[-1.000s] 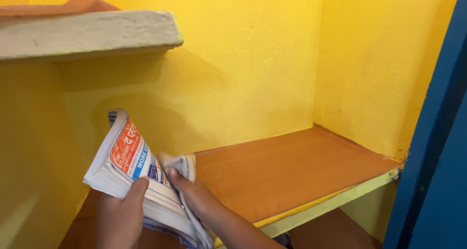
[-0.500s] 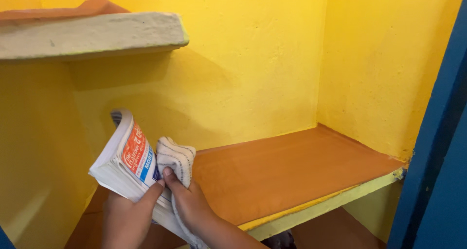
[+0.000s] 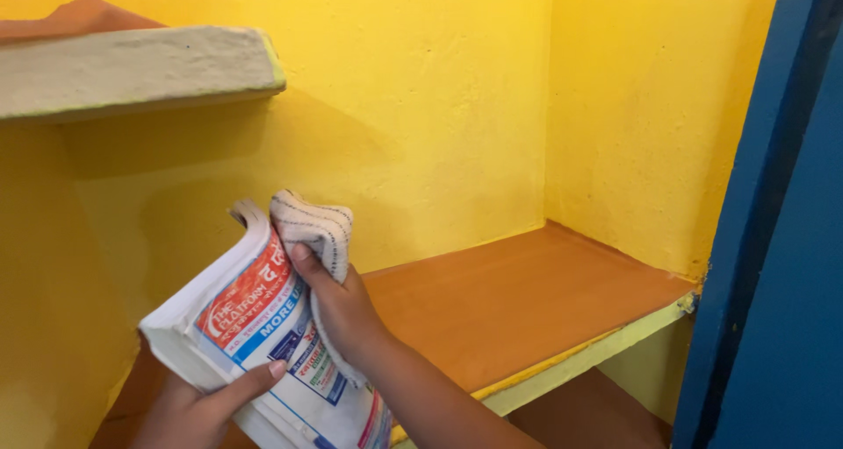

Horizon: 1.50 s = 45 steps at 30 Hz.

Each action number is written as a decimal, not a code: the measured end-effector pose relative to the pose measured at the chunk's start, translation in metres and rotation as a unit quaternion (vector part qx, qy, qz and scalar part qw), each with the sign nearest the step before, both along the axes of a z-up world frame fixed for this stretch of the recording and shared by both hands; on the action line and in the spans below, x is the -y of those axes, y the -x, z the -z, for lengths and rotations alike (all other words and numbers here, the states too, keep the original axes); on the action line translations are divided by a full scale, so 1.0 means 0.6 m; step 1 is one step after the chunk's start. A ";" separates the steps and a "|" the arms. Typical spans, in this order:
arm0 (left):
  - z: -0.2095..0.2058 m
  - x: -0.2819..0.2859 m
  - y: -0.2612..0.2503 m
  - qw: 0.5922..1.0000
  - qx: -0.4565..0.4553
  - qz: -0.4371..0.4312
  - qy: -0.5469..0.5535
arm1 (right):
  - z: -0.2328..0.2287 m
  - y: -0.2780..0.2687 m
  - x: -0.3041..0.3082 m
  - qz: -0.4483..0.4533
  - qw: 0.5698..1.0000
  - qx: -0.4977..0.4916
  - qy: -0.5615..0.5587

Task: The person wipes a shelf with a cloth, retrieves a magazine and a textbook from a lower compartment, wipes both items with the cloth, and places them back on the shelf.

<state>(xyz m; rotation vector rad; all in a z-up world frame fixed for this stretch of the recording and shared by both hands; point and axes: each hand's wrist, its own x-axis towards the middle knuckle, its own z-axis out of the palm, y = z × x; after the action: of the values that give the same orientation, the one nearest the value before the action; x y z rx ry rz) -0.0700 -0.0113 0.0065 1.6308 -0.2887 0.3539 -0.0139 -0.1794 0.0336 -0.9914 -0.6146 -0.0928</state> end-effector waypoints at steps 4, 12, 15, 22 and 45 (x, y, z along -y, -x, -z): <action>0.001 0.005 -0.014 1.000 -0.017 0.005 -0.020 | 0.045 -0.048 0.030 0.033 0.992 -0.067 0.106; -0.015 -0.009 -0.018 0.998 0.016 -0.011 -0.068 | 0.116 -0.134 0.092 0.365 0.878 -0.097 0.293; -0.007 -0.016 -0.027 0.998 0.022 -0.005 -0.066 | 0.132 -0.176 0.100 0.429 0.818 0.024 0.382; -0.003 -0.024 -0.032 0.997 -0.018 -0.023 -0.076 | 0.126 -0.189 0.071 0.354 0.900 0.028 0.252; 0.014 -0.071 -0.011 0.999 0.030 -0.026 -0.031 | 0.113 -0.137 0.147 -0.186 0.964 -0.033 0.185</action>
<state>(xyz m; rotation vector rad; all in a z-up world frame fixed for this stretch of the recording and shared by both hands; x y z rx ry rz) -0.0637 0.0313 -0.0019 1.6925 -0.3040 0.4379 0.0681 -0.2677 -0.0344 -1.2159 -0.7630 0.3998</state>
